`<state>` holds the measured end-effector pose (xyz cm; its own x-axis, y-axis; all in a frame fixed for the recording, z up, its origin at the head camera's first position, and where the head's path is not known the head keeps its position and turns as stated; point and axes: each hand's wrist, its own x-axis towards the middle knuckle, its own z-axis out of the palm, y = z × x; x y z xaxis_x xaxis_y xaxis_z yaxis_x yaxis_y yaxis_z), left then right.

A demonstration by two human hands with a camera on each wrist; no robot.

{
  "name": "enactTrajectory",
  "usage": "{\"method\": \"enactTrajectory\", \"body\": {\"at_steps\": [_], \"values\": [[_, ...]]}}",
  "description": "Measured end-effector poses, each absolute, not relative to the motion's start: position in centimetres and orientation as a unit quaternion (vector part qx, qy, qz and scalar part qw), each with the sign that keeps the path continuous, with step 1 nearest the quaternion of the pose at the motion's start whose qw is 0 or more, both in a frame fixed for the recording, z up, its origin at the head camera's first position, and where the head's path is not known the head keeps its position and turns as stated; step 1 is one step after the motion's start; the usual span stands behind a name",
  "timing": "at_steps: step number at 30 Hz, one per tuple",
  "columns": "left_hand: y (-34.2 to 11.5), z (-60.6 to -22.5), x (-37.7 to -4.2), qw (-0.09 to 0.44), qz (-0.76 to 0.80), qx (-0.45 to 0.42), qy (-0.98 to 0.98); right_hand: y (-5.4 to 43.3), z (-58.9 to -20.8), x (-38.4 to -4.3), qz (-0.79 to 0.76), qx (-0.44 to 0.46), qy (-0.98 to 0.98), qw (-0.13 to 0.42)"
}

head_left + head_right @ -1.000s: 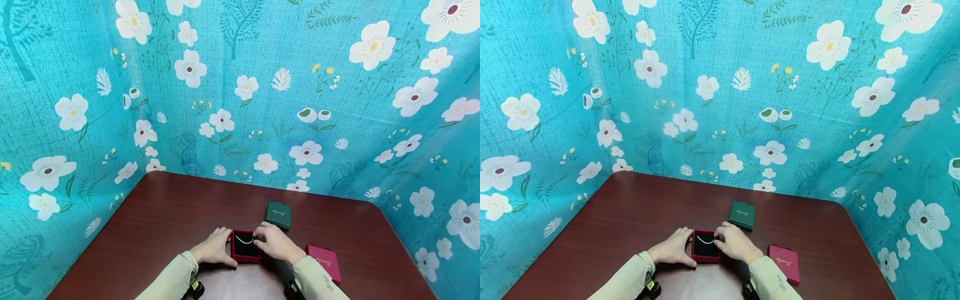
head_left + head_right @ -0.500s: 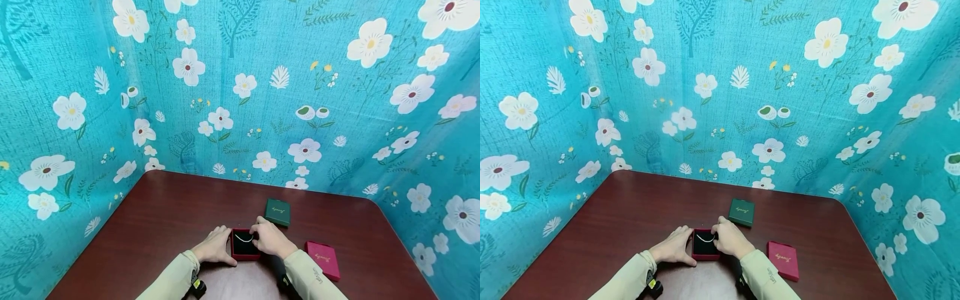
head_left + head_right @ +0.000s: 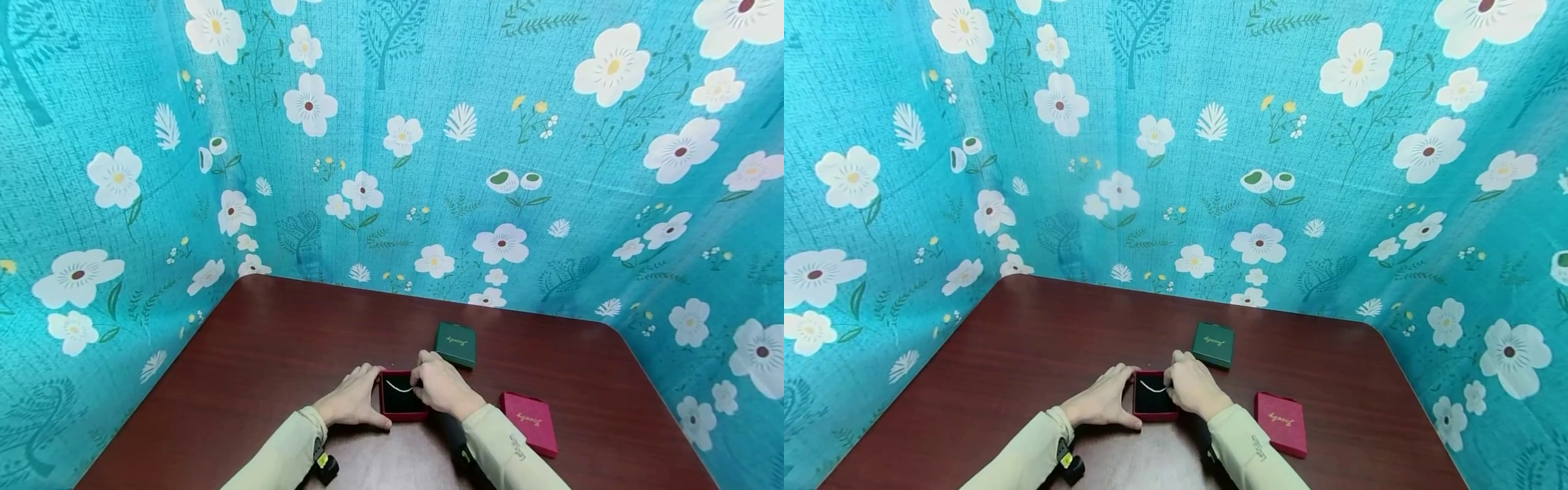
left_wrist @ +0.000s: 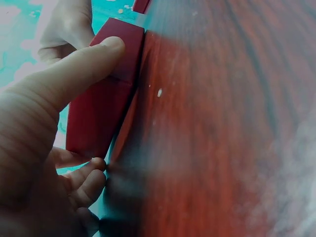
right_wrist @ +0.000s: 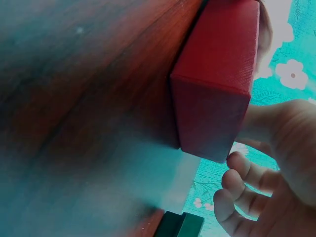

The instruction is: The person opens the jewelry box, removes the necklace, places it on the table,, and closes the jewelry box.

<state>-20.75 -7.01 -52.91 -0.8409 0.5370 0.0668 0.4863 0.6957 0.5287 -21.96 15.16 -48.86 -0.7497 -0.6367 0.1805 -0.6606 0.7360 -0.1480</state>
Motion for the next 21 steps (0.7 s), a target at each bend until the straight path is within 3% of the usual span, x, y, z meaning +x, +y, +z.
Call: {"method": "enactTrajectory", "body": {"at_steps": [10, 21], "values": [[-7.08, -52.99, -20.80, 0.045, 0.288, 0.286, 0.913, 14.84, -48.89, -22.39, 0.058, 0.395, -0.913, 0.090], [-6.88, -52.88, -21.09, 0.035, 0.256, 0.282, 0.924, 14.89, -49.68, -22.40, 0.064, 0.383, -0.917, 0.093]]}}
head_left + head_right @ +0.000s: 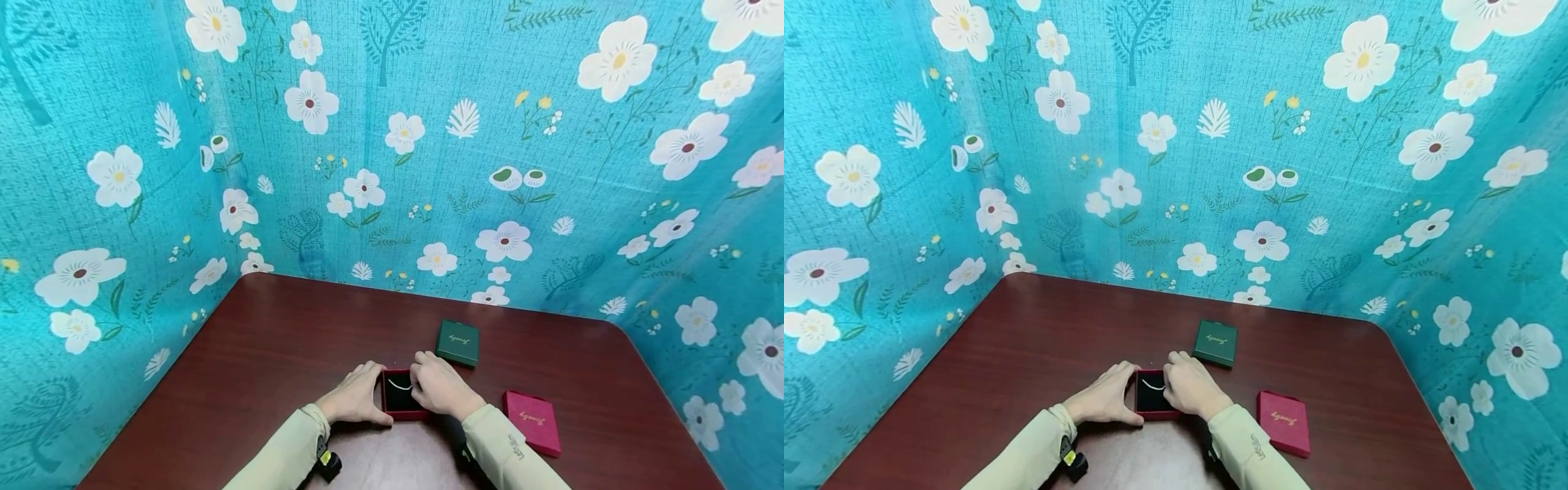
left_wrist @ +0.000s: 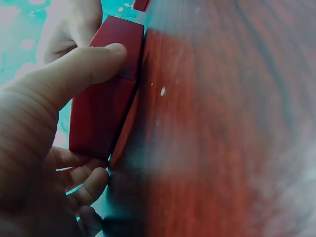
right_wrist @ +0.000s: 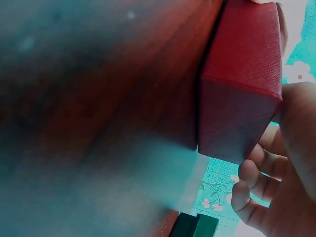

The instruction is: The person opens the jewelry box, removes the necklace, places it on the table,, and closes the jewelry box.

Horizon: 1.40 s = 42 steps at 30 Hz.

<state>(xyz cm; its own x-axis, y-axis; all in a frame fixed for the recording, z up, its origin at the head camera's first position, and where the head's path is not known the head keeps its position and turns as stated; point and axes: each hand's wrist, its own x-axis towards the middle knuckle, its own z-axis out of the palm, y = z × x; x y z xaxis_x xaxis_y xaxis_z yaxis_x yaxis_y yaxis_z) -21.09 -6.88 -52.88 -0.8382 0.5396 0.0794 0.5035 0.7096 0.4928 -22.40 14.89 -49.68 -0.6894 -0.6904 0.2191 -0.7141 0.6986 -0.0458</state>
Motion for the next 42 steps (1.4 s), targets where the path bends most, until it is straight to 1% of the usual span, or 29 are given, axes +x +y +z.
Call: {"method": "enactTrajectory", "body": {"at_steps": [7, 18, 34, 42], "values": [[-6.8, -52.8, -21.1, 0.036, 0.247, 0.284, 0.926, 15.3, -49.9, -22.7, 0.088, 0.378, -0.916, 0.101], [-6.6, -52.8, -21.2, 0.031, 0.244, 0.279, 0.928, 15.9, -50.1, -22.6, 0.138, 0.378, -0.906, 0.128], [-6.7, -52.9, -21.3, 0.026, 0.246, 0.283, 0.927, 16.2, -49.6, -22.2, 0.165, 0.373, -0.906, 0.114], [-6.7, -52.8, -21.3, 0.034, 0.245, 0.280, 0.928, 16.3, -49.9, -22.4, 0.191, 0.365, -0.904, 0.112]]}}
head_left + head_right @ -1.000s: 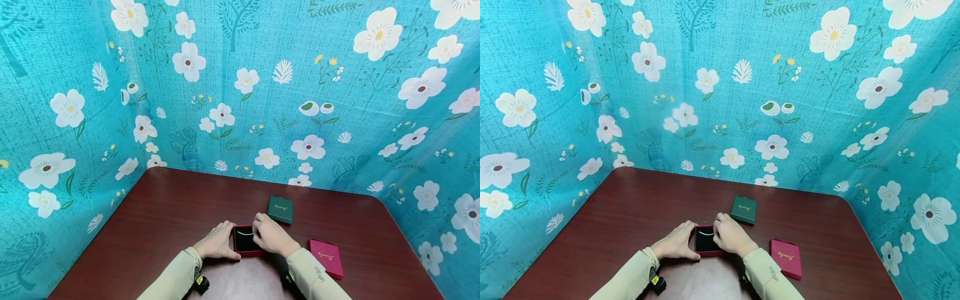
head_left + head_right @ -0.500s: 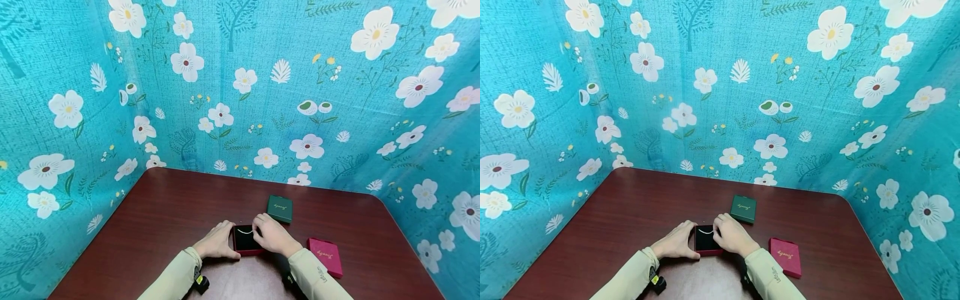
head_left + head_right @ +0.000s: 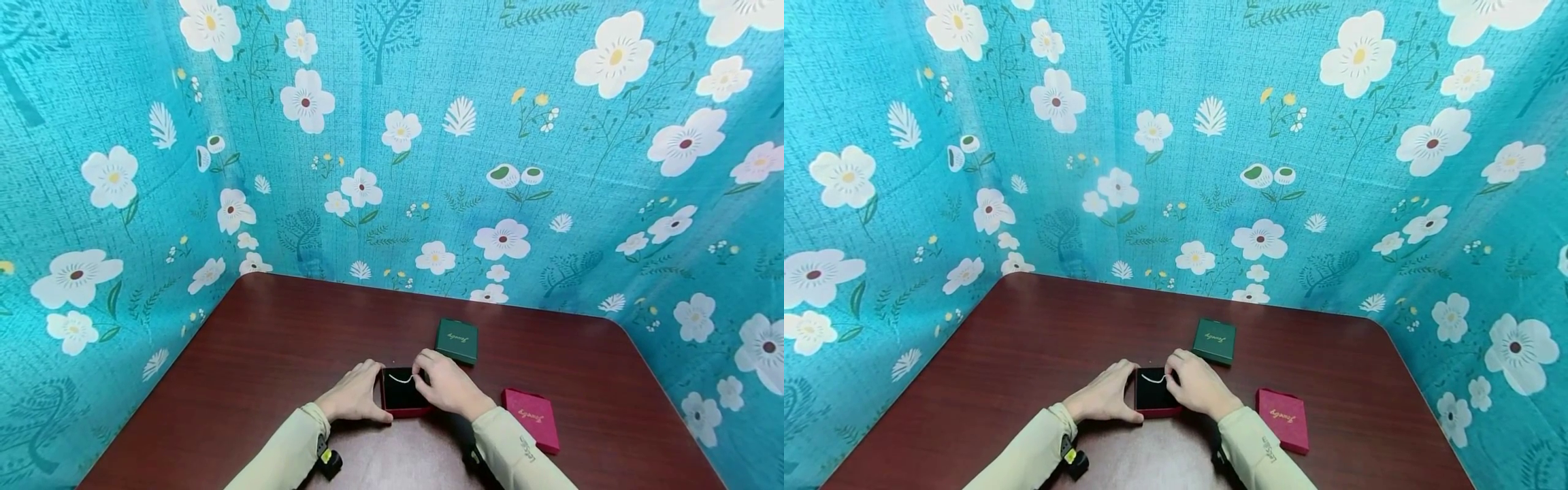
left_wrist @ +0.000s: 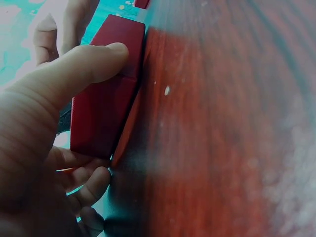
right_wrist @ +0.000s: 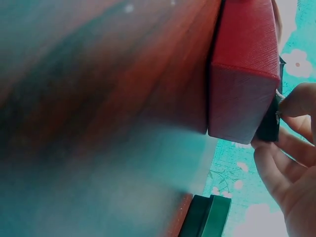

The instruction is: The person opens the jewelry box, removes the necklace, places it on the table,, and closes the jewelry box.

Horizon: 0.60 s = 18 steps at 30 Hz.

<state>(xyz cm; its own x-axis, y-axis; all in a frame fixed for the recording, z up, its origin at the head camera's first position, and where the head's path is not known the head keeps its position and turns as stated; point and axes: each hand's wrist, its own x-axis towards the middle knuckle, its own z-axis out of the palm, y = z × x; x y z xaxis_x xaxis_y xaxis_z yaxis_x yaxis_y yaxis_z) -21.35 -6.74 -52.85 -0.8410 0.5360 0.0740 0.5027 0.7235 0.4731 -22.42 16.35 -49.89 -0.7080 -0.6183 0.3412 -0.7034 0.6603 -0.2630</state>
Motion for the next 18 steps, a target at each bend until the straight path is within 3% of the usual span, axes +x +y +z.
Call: {"method": "enactTrajectory", "body": {"at_steps": [18], "values": [[-6.70, -52.83, -21.28, 0.027, 0.247, 0.278, 0.928, 16.67, -49.89, -22.56, 0.253, 0.350, -0.898, 0.083]]}}
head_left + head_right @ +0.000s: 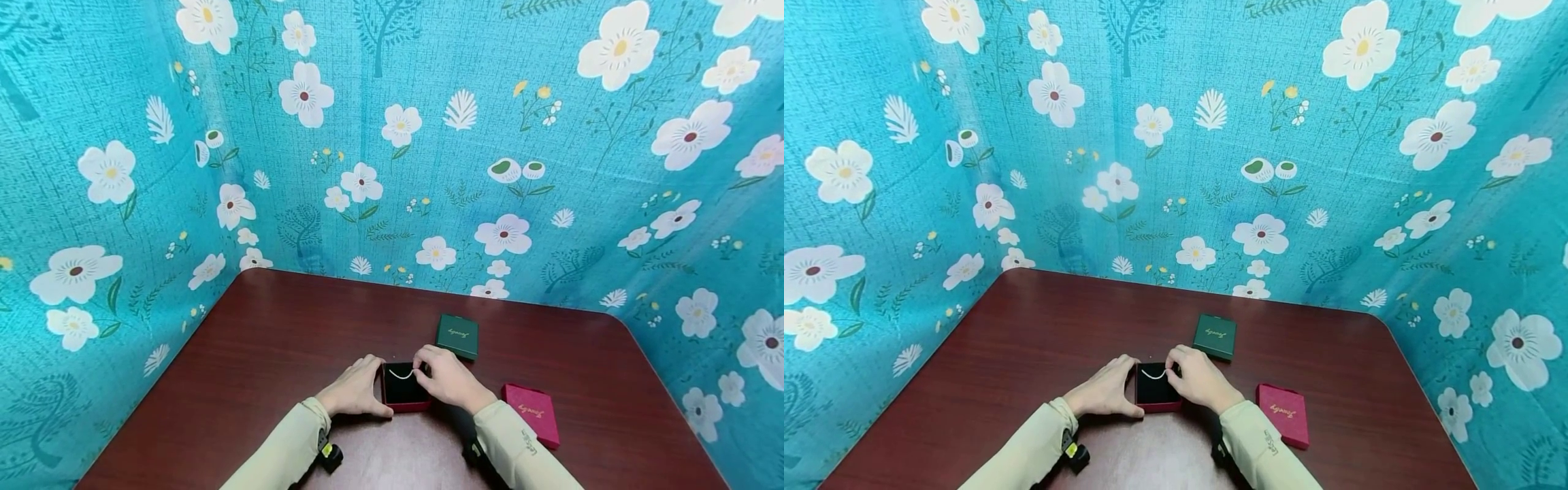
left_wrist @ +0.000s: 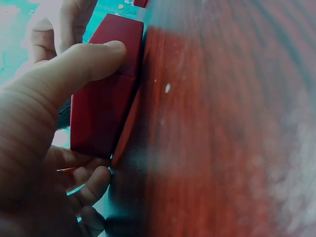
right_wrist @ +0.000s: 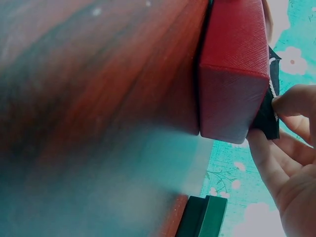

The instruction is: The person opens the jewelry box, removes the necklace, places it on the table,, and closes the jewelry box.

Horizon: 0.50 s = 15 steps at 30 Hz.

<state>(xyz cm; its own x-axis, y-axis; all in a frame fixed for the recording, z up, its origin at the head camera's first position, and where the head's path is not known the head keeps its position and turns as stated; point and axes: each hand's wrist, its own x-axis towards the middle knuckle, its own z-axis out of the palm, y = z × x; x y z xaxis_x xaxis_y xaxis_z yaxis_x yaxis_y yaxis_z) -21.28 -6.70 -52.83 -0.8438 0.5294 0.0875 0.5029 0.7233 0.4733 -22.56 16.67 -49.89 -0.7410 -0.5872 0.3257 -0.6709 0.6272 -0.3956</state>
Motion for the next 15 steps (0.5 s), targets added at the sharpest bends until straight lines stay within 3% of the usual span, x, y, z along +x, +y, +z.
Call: {"method": "enactTrajectory", "body": {"at_steps": [7, 15], "values": [[-6.63, -52.62, -21.28, 0.033, 0.249, 0.275, 0.928, 16.83, -49.56, -22.67, 0.269, 0.350, -0.894, 0.070], [-6.60, -52.64, -21.24, 0.042, 0.252, 0.273, 0.928, 17.01, -49.35, -22.57, 0.307, 0.327, -0.894, 0.019]]}}
